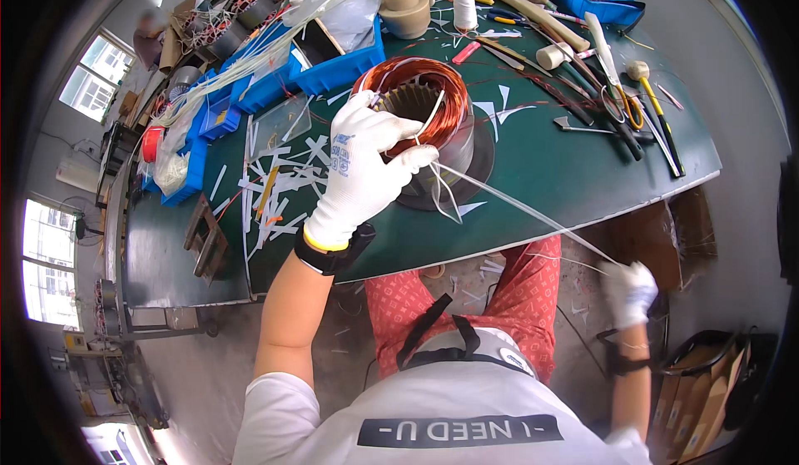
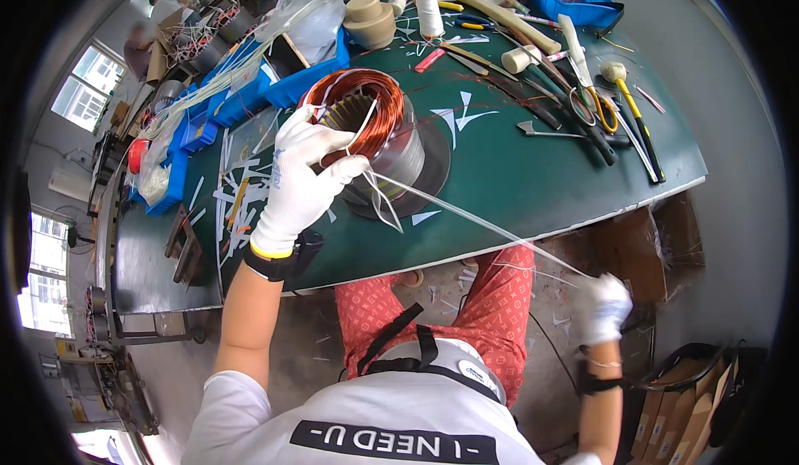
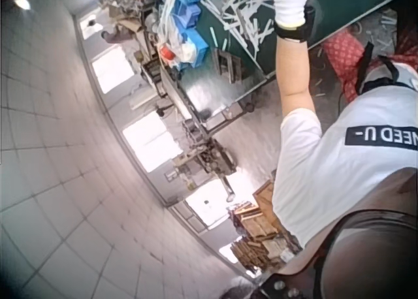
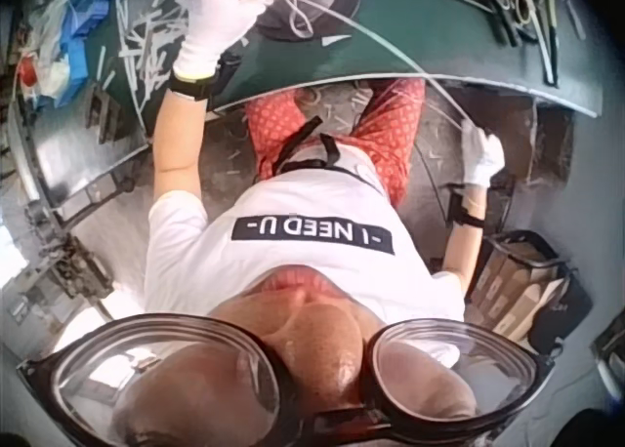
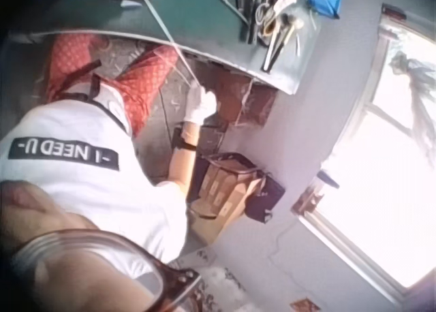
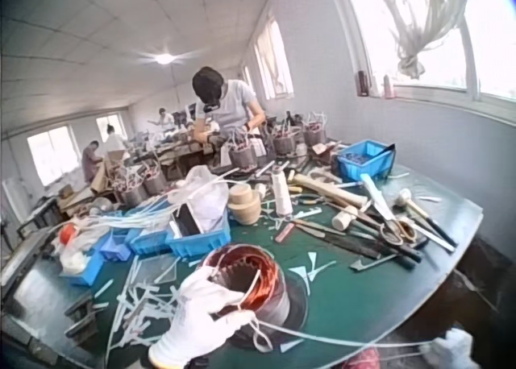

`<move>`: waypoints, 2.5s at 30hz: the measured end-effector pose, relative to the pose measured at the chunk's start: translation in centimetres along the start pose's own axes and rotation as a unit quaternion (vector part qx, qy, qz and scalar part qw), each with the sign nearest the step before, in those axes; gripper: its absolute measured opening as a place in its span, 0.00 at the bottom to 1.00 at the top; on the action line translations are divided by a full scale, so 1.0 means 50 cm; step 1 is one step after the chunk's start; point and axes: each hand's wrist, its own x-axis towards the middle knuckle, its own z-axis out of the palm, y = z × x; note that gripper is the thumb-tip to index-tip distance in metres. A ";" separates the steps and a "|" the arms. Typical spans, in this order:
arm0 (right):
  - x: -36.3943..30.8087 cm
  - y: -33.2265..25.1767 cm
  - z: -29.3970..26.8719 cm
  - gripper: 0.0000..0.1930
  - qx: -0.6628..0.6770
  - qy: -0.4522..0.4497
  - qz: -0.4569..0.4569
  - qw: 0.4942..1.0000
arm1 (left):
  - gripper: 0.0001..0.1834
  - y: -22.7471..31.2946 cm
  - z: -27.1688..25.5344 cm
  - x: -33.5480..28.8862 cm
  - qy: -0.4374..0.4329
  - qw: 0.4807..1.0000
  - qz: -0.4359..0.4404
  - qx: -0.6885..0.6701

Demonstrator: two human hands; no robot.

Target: Assembling a motor stator by inserting insulation strips and tying copper wire.

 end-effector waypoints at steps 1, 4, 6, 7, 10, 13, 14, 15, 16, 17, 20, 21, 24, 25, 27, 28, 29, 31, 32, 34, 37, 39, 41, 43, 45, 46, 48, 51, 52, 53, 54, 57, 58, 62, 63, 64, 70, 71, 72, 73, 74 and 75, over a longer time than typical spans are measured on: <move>-0.039 0.138 -0.053 0.12 -0.141 0.022 0.063 0.988 | 0.14 -0.004 0.007 0.003 -0.001 1.000 0.001 -0.007; -0.102 0.136 -0.156 0.15 -0.246 -0.104 0.220 0.938 | 0.16 -0.009 0.002 0.006 -0.017 1.000 0.000 -0.013; -0.095 0.012 -0.136 0.14 -0.127 -0.181 0.149 0.964 | 0.16 -0.026 -0.003 0.002 -0.020 1.000 0.006 -0.022; -0.070 -0.063 -0.115 0.18 -0.005 -0.165 0.063 0.984 | 0.16 -0.029 -0.004 0.003 -0.023 0.999 0.016 -0.026; 0.039 -0.404 -0.106 0.26 0.148 -0.086 -0.151 0.974 | 0.15 -0.040 -0.020 -0.016 -0.038 0.999 0.002 -0.025; 0.129 -0.592 -0.057 0.26 0.232 0.197 -0.286 0.909 | 0.16 -0.041 -0.009 -0.006 -0.033 0.999 0.019 -0.031; 0.148 -0.626 -0.040 0.23 0.194 0.209 -0.255 0.924 | 0.16 -0.039 -0.007 -0.001 -0.036 0.998 0.017 -0.054; 0.173 -0.654 -0.021 0.16 0.161 0.232 -0.272 0.920 | 0.16 -0.042 -0.009 0.001 -0.039 0.996 0.014 -0.074; 0.193 -0.679 -0.005 0.12 0.174 0.206 -0.312 0.911 | 0.18 -0.048 -0.015 -0.011 -0.051 0.997 -0.001 -0.062; 0.206 -0.688 0.004 0.09 0.175 0.181 -0.346 0.904 | 0.18 -0.036 -0.020 -0.005 -0.048 0.997 0.001 -0.065; 0.224 -0.702 -0.004 0.05 0.200 0.085 -0.404 0.889 | 0.21 0.000 -0.051 0.028 -0.161 0.978 -0.018 0.130; 0.230 -0.713 -0.036 0.05 0.202 0.082 -0.411 0.885 | 0.21 -0.003 -0.066 0.032 -0.158 0.978 -0.024 0.136; 0.261 -0.725 -0.088 0.07 0.355 -0.247 -0.166 0.886 | 0.27 -0.040 -0.074 0.073 -0.358 0.933 -0.030 -0.017; 0.257 -0.720 -0.076 0.07 0.353 -0.248 -0.166 0.887 | 0.30 -0.051 -0.084 0.093 -0.449 0.891 -0.057 -0.029; 0.250 -0.724 -0.070 0.08 0.212 -0.006 -0.385 0.898 | 0.34 -0.026 -0.091 0.103 -0.434 0.889 -0.049 0.140; 0.250 -0.717 -0.085 0.07 0.234 0.048 -0.398 0.886 | 0.37 -0.015 -0.080 0.082 -0.328 0.924 -0.037 0.194; 0.258 -0.724 -0.106 0.10 0.301 0.092 -0.404 0.859 | 0.41 -0.003 -0.074 0.063 -0.218 0.944 -0.023 0.247; 0.303 -0.758 -0.129 0.13 0.495 0.099 -0.350 0.789 | 0.55 0.020 -0.083 0.065 -0.159 0.959 0.051 0.230; 0.304 -0.780 -0.132 0.13 0.525 0.012 -0.295 0.798 | 0.56 0.021 -0.075 0.056 -0.133 0.964 0.058 0.223; 0.323 -0.805 -0.093 0.11 0.645 -0.189 -0.184 0.717 | 0.57 0.023 -0.053 0.049 -0.076 0.977 0.054 0.191; 0.282 -0.761 -0.092 0.04 0.544 -0.002 -0.270 0.795 | 0.52 -0.001 -0.042 0.022 -0.076 0.994 -0.058 -0.052; 0.276 -0.654 -0.074 0.04 0.332 0.111 -0.370 0.860 | 0.50 -0.006 -0.036 0.017 -0.163 0.958 -0.178 -0.156; 0.255 -0.603 -0.044 0.04 0.098 0.030 -0.353 0.930 | 0.48 -0.007 -0.041 0.031 -0.171 0.947 -0.196 -0.187; 0.231 -0.618 0.006 0.07 0.305 -0.026 -0.341 0.889 | 0.43 0.000 -0.036 0.023 -0.162 0.936 -0.214 -0.226; 0.204 -0.672 -0.016 0.15 0.564 -0.158 -0.140 0.798 | 0.42 -0.011 -0.033 0.001 -0.135 0.947 -0.176 -0.232; 0.205 -0.661 -0.045 0.21 0.620 -0.252 -0.137 0.731 | 0.42 -0.012 -0.030 -0.006 -0.133 0.947 -0.177 -0.232; 0.201 -0.635 -0.061 0.22 0.479 -0.139 -0.252 0.829 | 0.40 -0.011 -0.020 -0.010 -0.115 0.943 -0.170 -0.262; 0.184 -0.586 -0.068 0.23 0.503 -0.101 -0.162 0.843 | 0.39 -0.013 -0.021 -0.014 -0.112 0.950 -0.160 -0.244; 0.181 -0.586 -0.064 0.21 0.446 -0.049 -0.164 0.878 | 0.37 -0.013 -0.024 -0.009 -0.112 0.943 -0.182 -0.254; 0.175 -0.595 -0.063 0.20 0.386 0.004 -0.162 0.908 | 0.37 -0.007 -0.028 -0.003 -0.118 0.943 -0.189 -0.247; 0.179 -0.611 -0.050 0.18 0.296 0.041 -0.241 0.923 | 0.37 -0.011 -0.028 -0.002 -0.122 0.943 -0.191 -0.244; 0.195 -0.673 0.025 0.11 0.238 0.091 -0.293 0.921 | 0.36 -0.018 -0.021 -0.007 -0.121 0.940 -0.189 -0.258; 0.193 -0.687 0.041 0.10 0.344 0.066 -0.231 0.908 | 0.36 -0.019 -0.015 -0.004 -0.115 0.936 -0.184 -0.276; 0.172 -0.671 -0.016 0.17 0.644 -0.166 -0.087 0.742 | 0.36 -0.016 -0.013 -0.009 -0.104 0.938 -0.170 -0.285; 0.167 -0.639 -0.021 0.17 0.617 -0.157 -0.120 0.762 | 0.36 -0.014 -0.009 -0.010 -0.106 0.942 -0.168 -0.272; 0.165 -0.588 -0.022 0.17 0.549 -0.076 -0.143 0.820 | 0.36 -0.014 -0.007 -0.009 -0.107 0.946 -0.164 -0.259; 0.043 -0.137 -0.101 0.20 0.581 0.107 0.072 0.804 | 0.35 -0.021 -0.031 -0.023 -0.092 0.960 -0.144 -0.221; 0.013 -0.009 -0.094 0.22 0.725 0.053 0.159 0.668 | 0.35 -0.027 -0.028 -0.021 -0.098 0.965 -0.123 -0.211; -0.059 0.114 -0.063 0.19 0.385 0.156 0.047 0.909 | 0.34 -0.021 -0.026 -0.015 -0.081 0.963 -0.125 -0.224; -0.103 0.190 -0.046 0.17 -0.030 0.227 -0.074 0.971 | 0.34 -0.021 -0.022 -0.008 -0.076 0.962 -0.126 -0.231; -0.090 0.155 -0.047 0.14 0.145 0.170 0.115 0.968 | 0.34 -0.023 -0.030 -0.011 -0.095 0.960 -0.134 -0.226; -0.089 0.071 -0.045 0.12 0.305 0.099 0.299 0.899 | 0.34 -0.024 -0.037 -0.016 -0.114 0.958 -0.142 -0.222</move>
